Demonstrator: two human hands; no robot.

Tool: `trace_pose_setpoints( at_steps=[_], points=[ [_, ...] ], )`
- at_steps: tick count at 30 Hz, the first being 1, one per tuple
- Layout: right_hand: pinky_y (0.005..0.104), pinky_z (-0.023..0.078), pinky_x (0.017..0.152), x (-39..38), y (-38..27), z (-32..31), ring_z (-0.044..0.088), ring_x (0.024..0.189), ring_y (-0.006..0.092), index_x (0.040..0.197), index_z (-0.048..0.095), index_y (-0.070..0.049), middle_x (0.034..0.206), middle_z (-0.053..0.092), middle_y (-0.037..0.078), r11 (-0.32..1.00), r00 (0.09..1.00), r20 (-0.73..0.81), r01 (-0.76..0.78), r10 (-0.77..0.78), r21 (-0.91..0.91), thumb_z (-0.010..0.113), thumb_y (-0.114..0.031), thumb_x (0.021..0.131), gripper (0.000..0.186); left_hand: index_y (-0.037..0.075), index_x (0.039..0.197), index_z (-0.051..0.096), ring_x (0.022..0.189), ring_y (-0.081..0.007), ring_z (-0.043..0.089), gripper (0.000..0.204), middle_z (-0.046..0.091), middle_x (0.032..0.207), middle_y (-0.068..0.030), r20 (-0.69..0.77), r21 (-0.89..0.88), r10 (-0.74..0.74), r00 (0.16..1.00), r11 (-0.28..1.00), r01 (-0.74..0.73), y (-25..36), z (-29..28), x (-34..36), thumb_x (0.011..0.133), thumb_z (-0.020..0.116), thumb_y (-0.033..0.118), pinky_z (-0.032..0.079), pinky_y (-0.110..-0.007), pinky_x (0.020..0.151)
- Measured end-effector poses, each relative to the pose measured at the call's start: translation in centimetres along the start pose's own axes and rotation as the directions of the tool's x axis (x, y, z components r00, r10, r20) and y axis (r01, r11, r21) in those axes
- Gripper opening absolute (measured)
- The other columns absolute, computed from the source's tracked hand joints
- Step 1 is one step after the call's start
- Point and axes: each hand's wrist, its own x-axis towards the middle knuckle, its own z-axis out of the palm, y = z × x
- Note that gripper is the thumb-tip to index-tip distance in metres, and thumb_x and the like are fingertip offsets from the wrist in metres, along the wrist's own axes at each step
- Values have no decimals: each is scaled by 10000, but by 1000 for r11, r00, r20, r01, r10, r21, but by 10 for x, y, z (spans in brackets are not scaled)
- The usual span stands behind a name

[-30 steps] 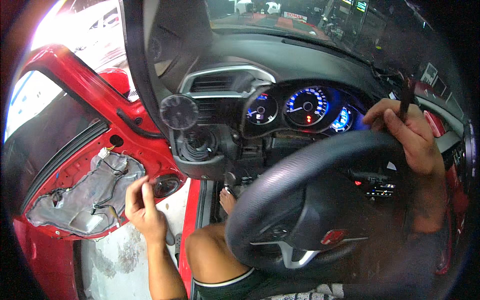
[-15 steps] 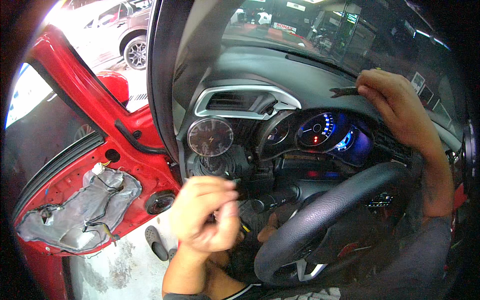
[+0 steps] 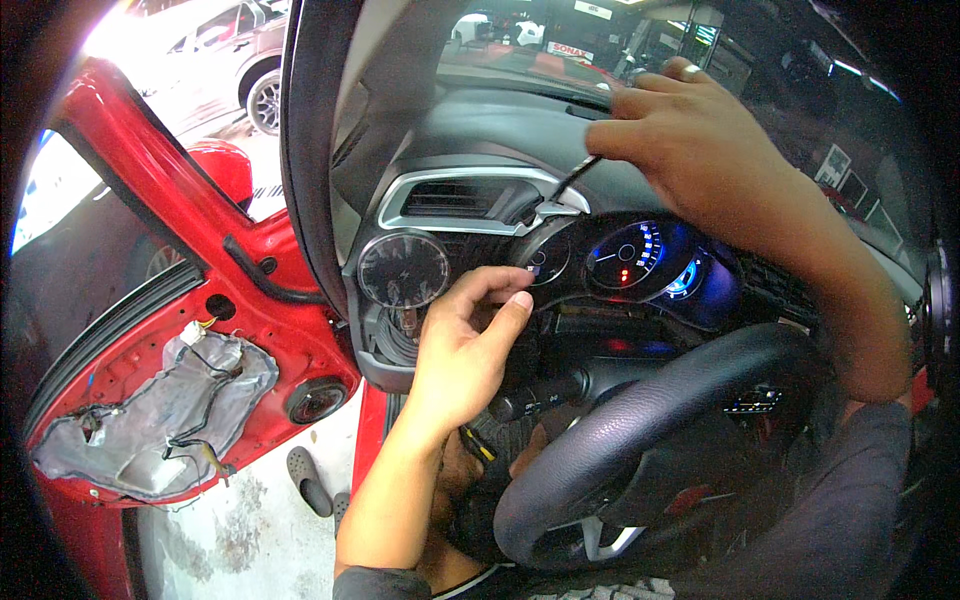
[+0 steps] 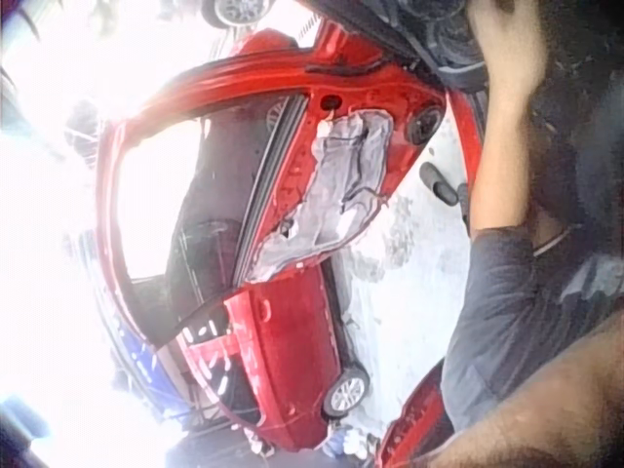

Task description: The person installs a silver trim piece onto the dashboard of a red car. They use a pry tool to remove a section of the dashboard trim, then fit a new silver trim piece into the opening, pressing it into place.

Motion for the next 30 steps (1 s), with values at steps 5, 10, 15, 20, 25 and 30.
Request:
trace_pose_setpoints(
  at_steps=[5, 10, 15, 20, 25, 30],
  points=[
    [504, 458, 1044, 33, -20, 17, 662, 1063, 265, 963, 759, -176, 890, 688, 60, 988, 992, 104, 84, -70, -130, 679, -220, 884, 121, 3, 1203, 654, 1017, -158, 645, 277, 693, 1089, -76, -182, 19, -12, 983, 1000, 16, -5, 16, 11, 955, 727, 102, 501, -301, 940],
    [471, 466, 1045, 47, -33, 27, 681, 1023, 253, 854, 798, -155, 877, 723, 50, 975, 980, 175, 128, -96, -181, 726, -340, 882, 200, -9, 1231, 581, 1045, -181, 660, 317, 687, 1120, -109, -289, -48, -7, 957, 999, -7, -18, 22, 22, 962, 722, 82, 519, -314, 948],
    [462, 473, 1030, 47, -35, 40, 697, 974, 258, 823, 797, -132, 837, 738, 52, 980, 980, 187, 106, -74, -170, 741, -398, 869, 276, -51, 1268, 507, 1015, -205, 689, 365, 693, 1165, -177, -357, -221, -68, 931, 975, -13, -19, 28, 31, 989, 697, 89, 553, -320, 902],
    [469, 465, 1034, 50, -38, 43, 706, 948, 262, 814, 787, -116, 799, 739, 81, 982, 974, 203, 129, -100, -136, 746, -437, 860, 326, -66, 1240, 507, 932, -221, 714, 356, 694, 1151, -203, -440, -401, -185, 879, 916, -8, -20, 35, 38, 1035, 661, 182, 570, -327, 823],
    [479, 457, 1085, 58, -23, 53, 740, 915, 332, 805, 782, -88, 820, 765, 138, 995, 967, 238, 94, -89, -10, 763, -469, 835, 383, -68, 1177, 560, 807, -210, 724, 507, 722, 944, -154, -464, -284, -222, 858, 954, 93, -11, 36, 49, 1060, 605, 423, 543, -321, 712],
    [482, 458, 1087, 54, -21, 60, 731, 945, 349, 822, 781, -71, 835, 752, 168, 995, 986, 140, 84, -91, 50, 759, -522, 830, 452, -51, 837, 697, 657, -200, 702, 619, 700, 662, -134, -589, 4, -154, 794, 981, 194, -11, 38, 56, 1031, 602, 529, 518, -355, 667]
  ],
)
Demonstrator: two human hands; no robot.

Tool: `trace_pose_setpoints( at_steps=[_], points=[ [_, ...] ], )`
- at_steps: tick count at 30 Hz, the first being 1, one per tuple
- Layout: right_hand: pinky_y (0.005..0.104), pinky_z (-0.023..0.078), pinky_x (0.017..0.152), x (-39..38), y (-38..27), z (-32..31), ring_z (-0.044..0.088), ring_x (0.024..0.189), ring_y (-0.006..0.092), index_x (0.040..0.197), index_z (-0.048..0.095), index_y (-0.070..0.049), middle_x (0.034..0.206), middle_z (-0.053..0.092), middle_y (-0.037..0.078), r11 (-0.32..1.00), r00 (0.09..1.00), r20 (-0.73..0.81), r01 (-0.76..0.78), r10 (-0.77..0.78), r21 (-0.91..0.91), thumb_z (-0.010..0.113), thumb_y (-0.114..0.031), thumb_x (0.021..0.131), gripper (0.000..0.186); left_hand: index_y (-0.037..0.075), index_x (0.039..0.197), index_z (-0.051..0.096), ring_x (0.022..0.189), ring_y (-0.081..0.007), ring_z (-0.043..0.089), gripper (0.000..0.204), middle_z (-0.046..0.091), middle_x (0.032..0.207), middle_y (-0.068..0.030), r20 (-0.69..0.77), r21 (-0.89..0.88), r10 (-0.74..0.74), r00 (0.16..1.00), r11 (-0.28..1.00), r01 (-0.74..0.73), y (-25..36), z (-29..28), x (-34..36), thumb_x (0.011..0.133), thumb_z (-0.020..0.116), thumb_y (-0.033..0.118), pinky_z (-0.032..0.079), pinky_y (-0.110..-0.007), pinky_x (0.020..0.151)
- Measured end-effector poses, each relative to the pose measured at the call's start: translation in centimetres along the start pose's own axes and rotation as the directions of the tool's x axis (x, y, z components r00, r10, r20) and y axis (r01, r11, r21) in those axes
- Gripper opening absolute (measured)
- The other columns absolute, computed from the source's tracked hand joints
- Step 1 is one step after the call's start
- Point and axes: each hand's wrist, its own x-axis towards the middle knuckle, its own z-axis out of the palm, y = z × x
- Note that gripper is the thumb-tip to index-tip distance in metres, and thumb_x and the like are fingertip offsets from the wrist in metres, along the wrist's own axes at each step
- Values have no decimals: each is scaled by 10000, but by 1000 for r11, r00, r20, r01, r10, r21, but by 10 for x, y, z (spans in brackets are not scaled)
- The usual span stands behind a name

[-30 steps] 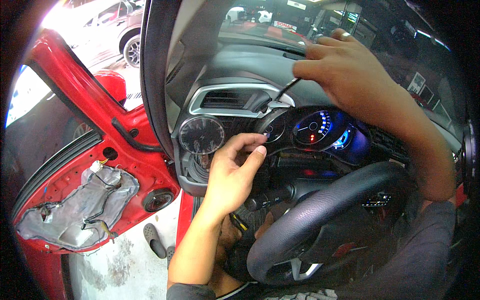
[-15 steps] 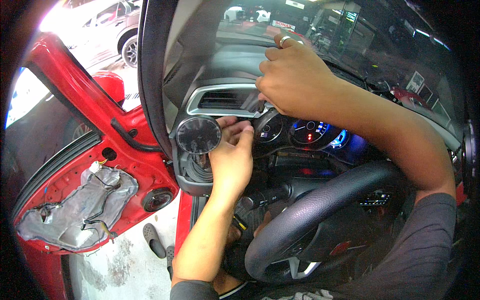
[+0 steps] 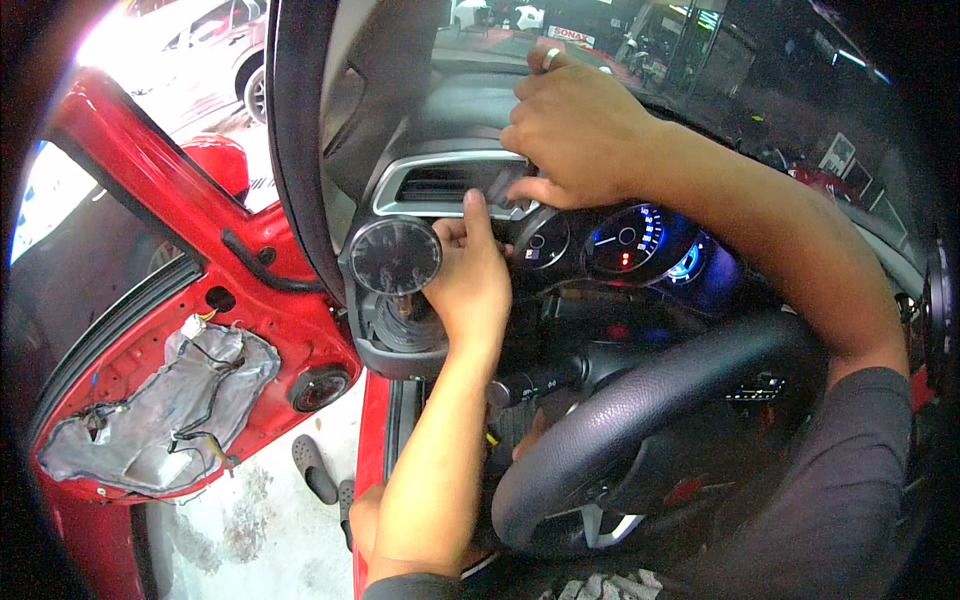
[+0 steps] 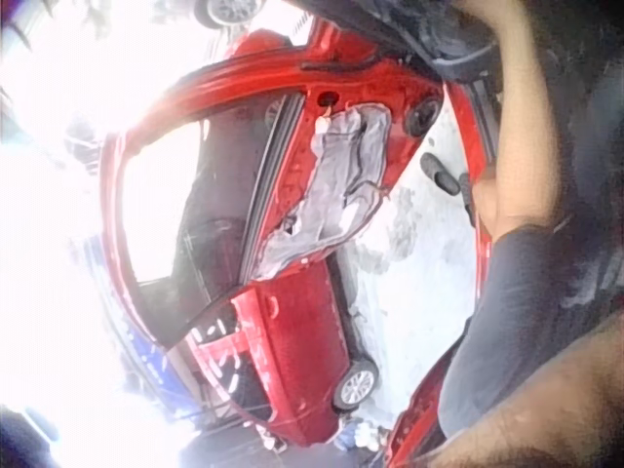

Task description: The person installs a silver trim piece onto the dashboard of a red car. They use a pry tool to remove a section of the dashboard trim, then fit a new silver trim piece into the opening, pressing it into place.

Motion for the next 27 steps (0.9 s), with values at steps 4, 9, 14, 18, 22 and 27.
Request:
trace_pose_setpoints(
  at_steps=[4, 9, 14, 18, 22, 27],
  points=[
    [530, 392, 1128, 2, 3, 6, 681, 990, 331, 860, 767, -94, 816, 717, 112, 996, 993, -84, 73, -78, -59, 763, -526, 801, 435, -52, 733, 713, 669, -252, 696, 587, 702, 656, -172, -60, 126, 67, 996, 990, -59, 1, 4, 2, 984, 657, 475, 525, -400, 740],
    [531, 419, 1076, 6, 9, 2, 676, 997, 338, 867, 769, -103, 813, 709, 118, 997, 996, -46, 77, -76, 9, 767, -536, 795, 440, -30, 685, 704, 675, -278, 693, 510, 710, 673, -178, -53, 146, 17, 998, 989, -9, 6, 3, 7, 950, 675, 405, 526, -404, 778],
    [521, 432, 1045, 5, 11, 2, 670, 1000, 357, 850, 768, -107, 824, 704, 128, 999, 998, -26, 53, -53, 10, 776, -548, 782, 446, -36, 725, 674, 626, -222, 682, 428, 701, 671, -144, -25, -130, -71, 997, 989, 67, 2, 10, 8, 955, 687, 325, 533, -367, 680],
    [518, 431, 1049, 5, 10, 4, 668, 998, 364, 821, 762, -104, 827, 701, 132, 998, 997, -54, 50, -47, 44, 784, -553, 769, 452, -46, 786, 618, 607, -174, 672, 322, 667, 705, -114, 20, -399, -139, 990, 907, 136, -4, 14, 8, 966, 685, 212, 524, -297, 582],
    [520, 428, 1059, 2, 11, 2, 671, 991, 364, 812, 755, -102, 832, 701, 128, 998, 999, -25, 46, -45, 39, 781, -547, 777, 448, -35, 795, 592, 606, -177, 672, 290, 643, 713, -104, 15, -424, -138, 990, 896, 131, -4, 18, 8, 965, 684, 182, 530, -288, 567],
    [518, 435, 1067, 3, 9, 0, 684, 1004, 338, 854, 758, -116, 849, 709, 112, 998, 998, -16, 57, -57, -4, 767, -545, 799, 432, -31, 759, 643, 593, -177, 661, 332, 665, 682, -107, 2, -458, -113, 994, 883, 101, -10, 18, 12, 979, 703, 210, 509, -294, 570]
  ],
)
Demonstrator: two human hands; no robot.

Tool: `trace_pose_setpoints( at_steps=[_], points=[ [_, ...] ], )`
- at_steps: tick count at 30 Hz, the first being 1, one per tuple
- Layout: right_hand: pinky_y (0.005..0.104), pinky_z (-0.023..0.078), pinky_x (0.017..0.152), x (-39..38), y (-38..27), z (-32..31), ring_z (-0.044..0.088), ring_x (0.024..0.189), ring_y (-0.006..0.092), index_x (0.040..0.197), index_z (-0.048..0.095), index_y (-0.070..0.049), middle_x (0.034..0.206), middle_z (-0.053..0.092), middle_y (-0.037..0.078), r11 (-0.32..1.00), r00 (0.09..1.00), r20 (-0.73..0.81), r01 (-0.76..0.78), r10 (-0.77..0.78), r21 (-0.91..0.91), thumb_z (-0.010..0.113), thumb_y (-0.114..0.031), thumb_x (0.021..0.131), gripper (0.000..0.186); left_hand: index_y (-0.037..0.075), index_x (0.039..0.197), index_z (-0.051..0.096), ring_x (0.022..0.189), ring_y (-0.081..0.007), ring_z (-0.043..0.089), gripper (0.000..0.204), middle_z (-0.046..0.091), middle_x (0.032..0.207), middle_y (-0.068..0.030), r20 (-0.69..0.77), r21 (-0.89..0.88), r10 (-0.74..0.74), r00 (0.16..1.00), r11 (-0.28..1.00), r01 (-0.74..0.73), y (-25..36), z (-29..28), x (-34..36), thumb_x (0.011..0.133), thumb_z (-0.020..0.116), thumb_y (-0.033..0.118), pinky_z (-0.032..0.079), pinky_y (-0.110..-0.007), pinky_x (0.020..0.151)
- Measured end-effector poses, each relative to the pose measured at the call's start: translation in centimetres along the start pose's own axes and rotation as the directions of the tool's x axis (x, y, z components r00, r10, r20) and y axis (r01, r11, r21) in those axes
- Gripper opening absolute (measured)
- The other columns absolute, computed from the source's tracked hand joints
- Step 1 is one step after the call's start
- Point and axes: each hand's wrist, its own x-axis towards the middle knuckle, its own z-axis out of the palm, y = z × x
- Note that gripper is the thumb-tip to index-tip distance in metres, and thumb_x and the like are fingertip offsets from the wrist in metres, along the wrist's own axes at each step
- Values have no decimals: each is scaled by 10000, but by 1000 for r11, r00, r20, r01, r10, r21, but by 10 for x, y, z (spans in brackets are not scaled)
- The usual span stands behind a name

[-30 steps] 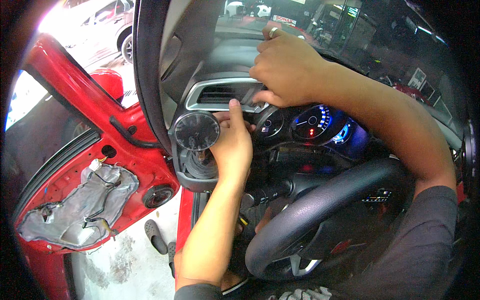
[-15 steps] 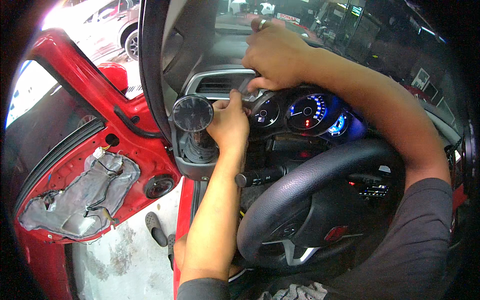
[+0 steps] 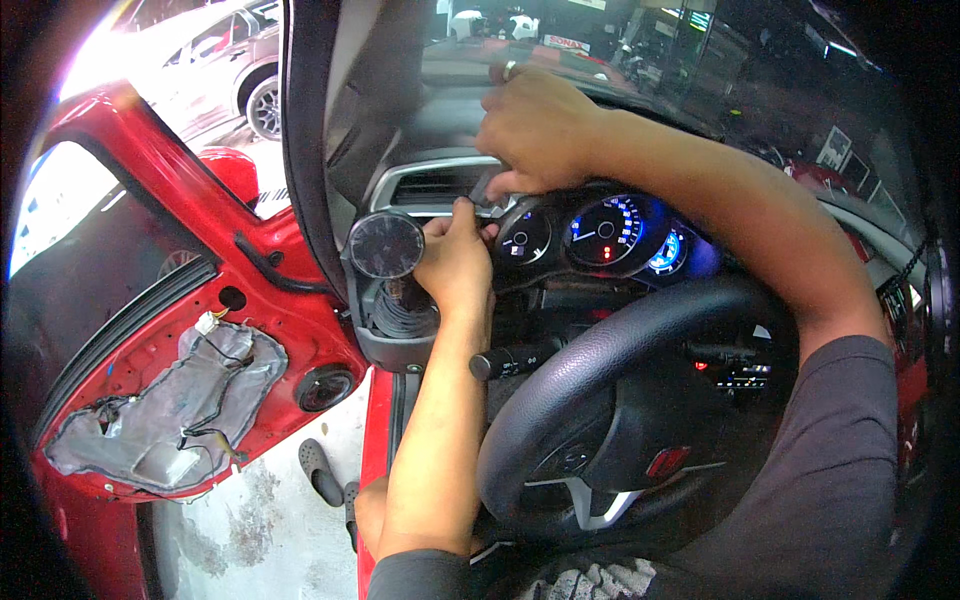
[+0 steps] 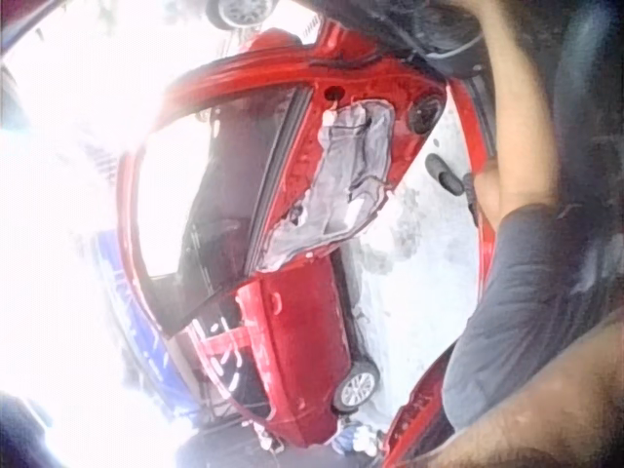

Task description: The person installs a silver trim piece onto the dashboard of a red car. They use a pry tool to remove a section of the dashboard trim, then fit a new silver trim piece into the opening, pressing it into place.

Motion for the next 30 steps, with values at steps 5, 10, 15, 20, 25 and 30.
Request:
trace_pose_setpoints(
  at_steps=[5, 10, 15, 20, 25, 30],
  points=[
    [507, 442, 1074, -13, -1, -13, 683, 1055, 274, 941, 740, -135, 917, 727, 56, 989, 998, 58, 7, 2, -151, 699, -436, 904, 306, -4, 832, 659, 698, -156, 682, 314, 703, 787, -94, 126, 39, -33, 991, 999, 29, 0, -14, -6, 1025, 684, 242, 519, -264, 667],
    [493, 492, 972, -53, 13, -42, 691, 1027, 284, 971, 727, -125, 927, 729, 64, 963, 971, -62, -236, 230, -132, 672, -319, 958, 203, 4, 932, 694, 747, -104, 644, 237, 716, 852, -46, 351, 266, 98, 931, 943, -199, 18, -29, -15, 1019, 694, 225, 494, -262, 705],
    [482, 565, 765, -84, 15, -44, 733, 870, 348, 936, 741, -109, 899, 738, 114, 900, 900, 3, -436, 436, 20, 687, -278, 948, 177, -32, 993, 688, 904, -322, 676, 188, 659, 986, -167, 530, 370, 468, 707, 623, -690, 39, -16, -31, 922, 728, 138, 542, -421, 800],
    [490, 542, 858, -79, 8, -44, 738, 931, 316, 991, 729, -118, 912, 742, 103, 938, 927, -171, -344, 333, -42, 687, -253, 943, 150, -17, 1016, 699, 999, -425, 609, 223, 659, 1025, -207, 687, 447, 504, 523, 275, -851, 36, -15, -12, 895, 740, 165, 502, -519, 882],
    [465, 511, 908, -64, 13, -41, 726, 988, 274, 1035, 709, -139, 950, 738, 76, 956, 957, -178, -255, 228, -148, 679, -246, 929, 154, -7, 1042, 705, 969, -417, 616, 326, 658, 1000, -203, 777, 497, 427, 462, 35, -867, 46, -13, -17, 871, 791, 257, 514, -492, 856],
    [448, 494, 910, -42, 8, -38, 721, 988, 256, 995, 734, -156, 927, 733, 61, 951, 955, 43, -287, 294, -116, 693, -279, 921, 149, 7, 1013, 646, 953, -390, 588, 380, 614, 995, -181, 817, 457, 437, 377, -92, -885, 43, -12, -13, 835, 808, 301, 481, -497, 819]
  ],
)
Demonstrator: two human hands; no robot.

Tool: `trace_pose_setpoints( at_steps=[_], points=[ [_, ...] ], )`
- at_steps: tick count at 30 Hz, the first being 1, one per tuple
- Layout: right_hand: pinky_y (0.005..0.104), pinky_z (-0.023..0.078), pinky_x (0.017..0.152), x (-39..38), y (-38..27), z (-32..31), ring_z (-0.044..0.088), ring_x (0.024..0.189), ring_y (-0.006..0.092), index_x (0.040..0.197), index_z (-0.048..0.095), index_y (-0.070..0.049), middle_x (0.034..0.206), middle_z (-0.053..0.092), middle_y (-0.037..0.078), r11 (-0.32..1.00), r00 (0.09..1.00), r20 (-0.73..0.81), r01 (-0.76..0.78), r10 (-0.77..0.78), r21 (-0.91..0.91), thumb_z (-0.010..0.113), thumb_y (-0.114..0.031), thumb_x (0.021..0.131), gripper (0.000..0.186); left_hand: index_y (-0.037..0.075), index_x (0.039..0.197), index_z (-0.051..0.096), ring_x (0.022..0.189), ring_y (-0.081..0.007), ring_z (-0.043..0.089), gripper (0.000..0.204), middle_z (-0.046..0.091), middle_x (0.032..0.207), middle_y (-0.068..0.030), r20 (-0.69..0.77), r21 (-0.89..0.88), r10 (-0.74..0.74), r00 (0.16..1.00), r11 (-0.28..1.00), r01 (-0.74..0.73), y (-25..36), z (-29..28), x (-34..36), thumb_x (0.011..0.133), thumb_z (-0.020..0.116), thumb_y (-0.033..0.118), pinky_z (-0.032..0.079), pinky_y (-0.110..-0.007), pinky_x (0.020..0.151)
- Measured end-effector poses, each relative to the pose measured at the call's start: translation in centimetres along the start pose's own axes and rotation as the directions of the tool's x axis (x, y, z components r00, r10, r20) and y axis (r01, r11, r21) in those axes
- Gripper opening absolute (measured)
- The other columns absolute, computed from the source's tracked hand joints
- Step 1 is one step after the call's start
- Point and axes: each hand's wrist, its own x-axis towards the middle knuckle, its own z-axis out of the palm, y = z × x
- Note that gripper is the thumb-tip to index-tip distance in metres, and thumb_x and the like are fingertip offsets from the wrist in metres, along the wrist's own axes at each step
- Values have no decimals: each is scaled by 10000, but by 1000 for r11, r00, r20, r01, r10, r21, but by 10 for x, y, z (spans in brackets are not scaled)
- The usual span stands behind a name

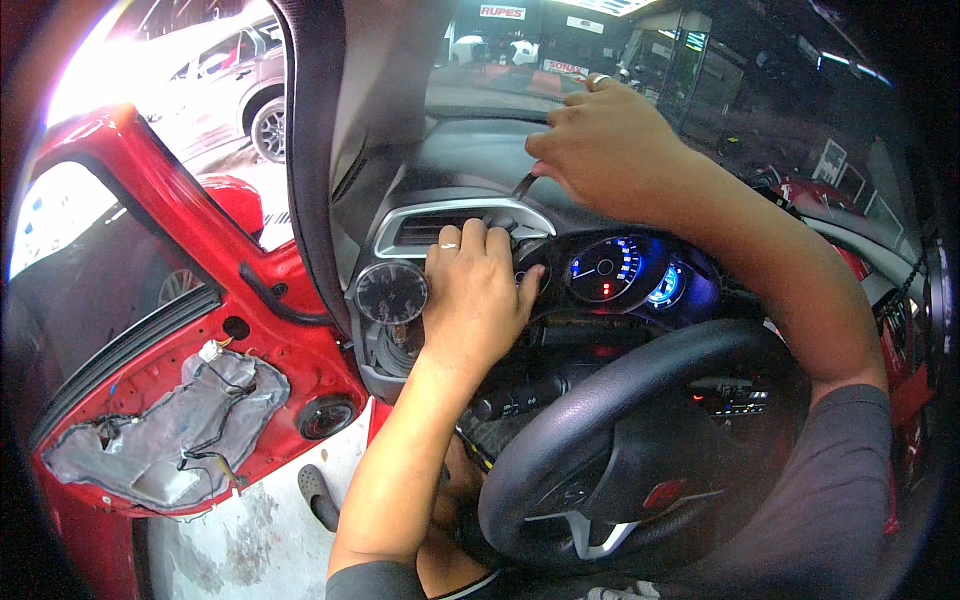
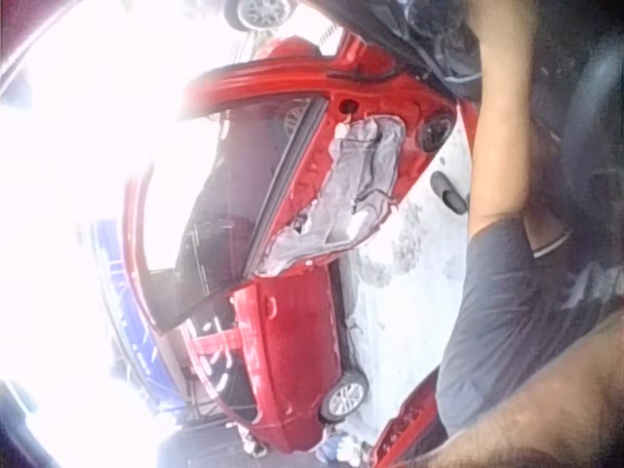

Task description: The person installs a silver trim piece onto the dashboard of a red car. They use a pry tool to remove a section of the dashboard trim, then fit a new silver trim piece into the opening, pressing it into place.

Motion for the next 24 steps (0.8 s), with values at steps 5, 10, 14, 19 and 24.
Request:
trace_pose_setpoints(
  at_steps=[5, 10, 14, 19, 24],
  points=[
    [448, 507, 888, 22, -3, 2, 742, 925, 273, 922, 782, -158, 853, 753, 71, 997, 996, 75, 44, -39, -65, 691, -356, 927, 218, 22, 995, 601, 965, -370, 565, 404, 583, 995, -161, 4, 72, -6, 1000, 997, 5, 2, 7, 4, 823, 807, 324, 436, -498, 827],
    [446, 517, 863, 23, -1, -11, 743, 916, 274, 940, 777, -142, 873, 757, 78, 996, 996, 81, 39, -33, -81, 688, -362, 933, 237, 37, 986, 597, 988, -352, 547, 385, 566, 1008, -151, -2, 94, 4, 1000, 996, -4, 4, 11, 2, 819, 794, 323, 415, -472, 849],
    [456, 515, 875, 1, 10, -6, 727, 927, 275, 983, 736, -124, 897, 734, 70, 995, 998, 1, -56, 57, 84, 684, -296, 945, 183, 30, 1041, 607, 1022, -362, 537, 399, 566, 1048, -162, -71, 11, 16, 997, 1000, -15, -2, 13, -6, 813, 795, 297, 418, -483, 876],
    [467, 552, 899, -20, 14, -5, 743, 995, 299, 1020, 756, -145, 951, 771, 97, 999, 991, -128, 35, -37, -14, 682, -177, 879, 163, 31, 1173, 644, 1080, -381, 541, 424, 580, 1131, -167, -168, -105, -17, 986, 994, 0, -6, 21, -22, 826, 800, 219, 425, -492, 957],
    [477, 556, 904, 3, 20, 4, 741, 1012, 309, 1050, 746, -139, 966, 770, 115, 987, 949, -270, 161, -163, -28, 648, -192, 900, 187, 17, 1285, 643, 1170, -402, 546, 501, 585, 1204, -183, -162, -109, 16, 987, 993, -34, -5, 19, -34, 831, 785, 175, 427, -500, 1052]
  ],
)
